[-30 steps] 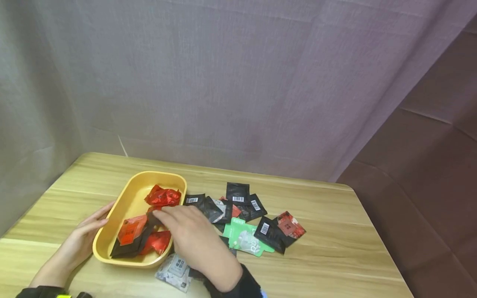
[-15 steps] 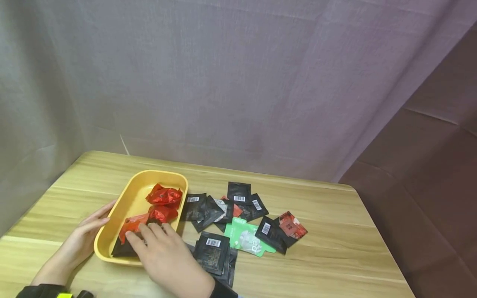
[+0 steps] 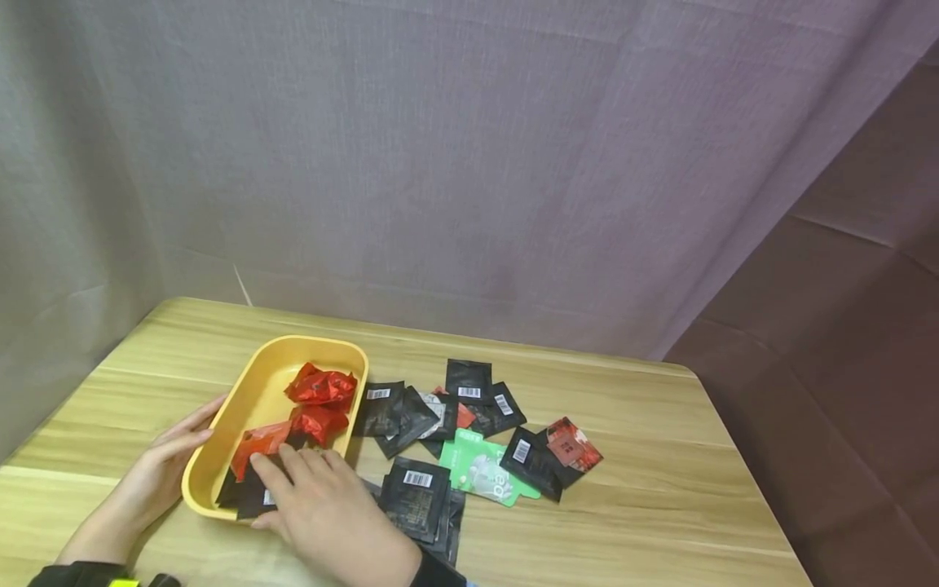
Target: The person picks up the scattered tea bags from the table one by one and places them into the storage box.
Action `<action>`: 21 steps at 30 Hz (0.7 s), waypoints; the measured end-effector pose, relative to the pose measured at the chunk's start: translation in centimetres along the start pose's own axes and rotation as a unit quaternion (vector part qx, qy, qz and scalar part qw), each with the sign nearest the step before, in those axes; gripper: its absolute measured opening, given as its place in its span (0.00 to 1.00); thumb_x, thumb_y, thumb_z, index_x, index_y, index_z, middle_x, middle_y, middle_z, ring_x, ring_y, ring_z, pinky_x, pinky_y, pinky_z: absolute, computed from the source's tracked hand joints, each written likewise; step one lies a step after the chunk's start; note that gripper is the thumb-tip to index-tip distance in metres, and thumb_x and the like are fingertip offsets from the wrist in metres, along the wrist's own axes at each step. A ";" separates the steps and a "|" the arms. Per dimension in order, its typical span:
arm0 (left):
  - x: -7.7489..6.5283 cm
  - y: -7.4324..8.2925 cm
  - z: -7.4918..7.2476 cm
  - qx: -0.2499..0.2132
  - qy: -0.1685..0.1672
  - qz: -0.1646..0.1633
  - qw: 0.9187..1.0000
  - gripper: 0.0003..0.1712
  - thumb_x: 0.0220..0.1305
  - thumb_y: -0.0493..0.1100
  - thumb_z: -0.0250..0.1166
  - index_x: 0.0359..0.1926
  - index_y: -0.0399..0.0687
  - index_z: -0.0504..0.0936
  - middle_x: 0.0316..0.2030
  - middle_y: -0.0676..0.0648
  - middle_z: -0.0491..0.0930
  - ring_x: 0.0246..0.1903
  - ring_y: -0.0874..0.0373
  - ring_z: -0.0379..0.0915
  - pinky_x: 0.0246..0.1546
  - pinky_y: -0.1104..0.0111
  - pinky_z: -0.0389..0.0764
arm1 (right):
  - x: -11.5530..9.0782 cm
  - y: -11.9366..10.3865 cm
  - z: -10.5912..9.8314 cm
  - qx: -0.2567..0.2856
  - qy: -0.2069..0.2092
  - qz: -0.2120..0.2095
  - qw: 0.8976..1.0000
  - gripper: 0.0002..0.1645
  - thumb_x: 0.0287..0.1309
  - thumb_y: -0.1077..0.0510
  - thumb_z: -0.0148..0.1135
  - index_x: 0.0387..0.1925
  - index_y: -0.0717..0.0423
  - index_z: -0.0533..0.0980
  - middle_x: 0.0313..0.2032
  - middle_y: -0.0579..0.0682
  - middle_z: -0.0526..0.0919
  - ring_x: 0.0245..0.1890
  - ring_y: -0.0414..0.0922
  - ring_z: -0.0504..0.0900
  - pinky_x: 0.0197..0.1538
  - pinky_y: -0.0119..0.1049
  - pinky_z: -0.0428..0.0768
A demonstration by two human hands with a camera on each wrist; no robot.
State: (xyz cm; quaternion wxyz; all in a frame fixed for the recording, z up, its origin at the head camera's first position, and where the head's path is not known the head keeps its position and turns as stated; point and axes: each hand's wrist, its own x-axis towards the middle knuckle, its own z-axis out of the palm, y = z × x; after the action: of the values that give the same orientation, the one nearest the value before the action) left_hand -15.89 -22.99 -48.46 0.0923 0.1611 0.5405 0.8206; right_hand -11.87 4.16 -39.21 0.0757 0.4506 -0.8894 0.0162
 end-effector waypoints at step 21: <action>0.1 -0.6 -0.4 0.003 0.018 0.003 1.000 0.29 0.76 0.32 0.39 0.67 0.63 0.71 0.63 0.64 0.72 0.60 0.69 0.69 0.56 0.77 0.69 | -1.7 5.8 -3.6 0.043 0.021 0.101 0.994 0.29 0.71 0.44 0.54 0.68 0.51 0.70 0.67 0.53 0.70 0.67 0.51 0.68 0.69 0.48 0.65</action>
State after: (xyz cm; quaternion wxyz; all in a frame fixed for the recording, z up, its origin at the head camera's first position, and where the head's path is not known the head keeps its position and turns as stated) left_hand -16.12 -23.04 -49.09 0.0795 0.1487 0.5444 0.8217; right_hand -15.07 9.28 -35.64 0.0731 0.3604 -0.9272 0.0714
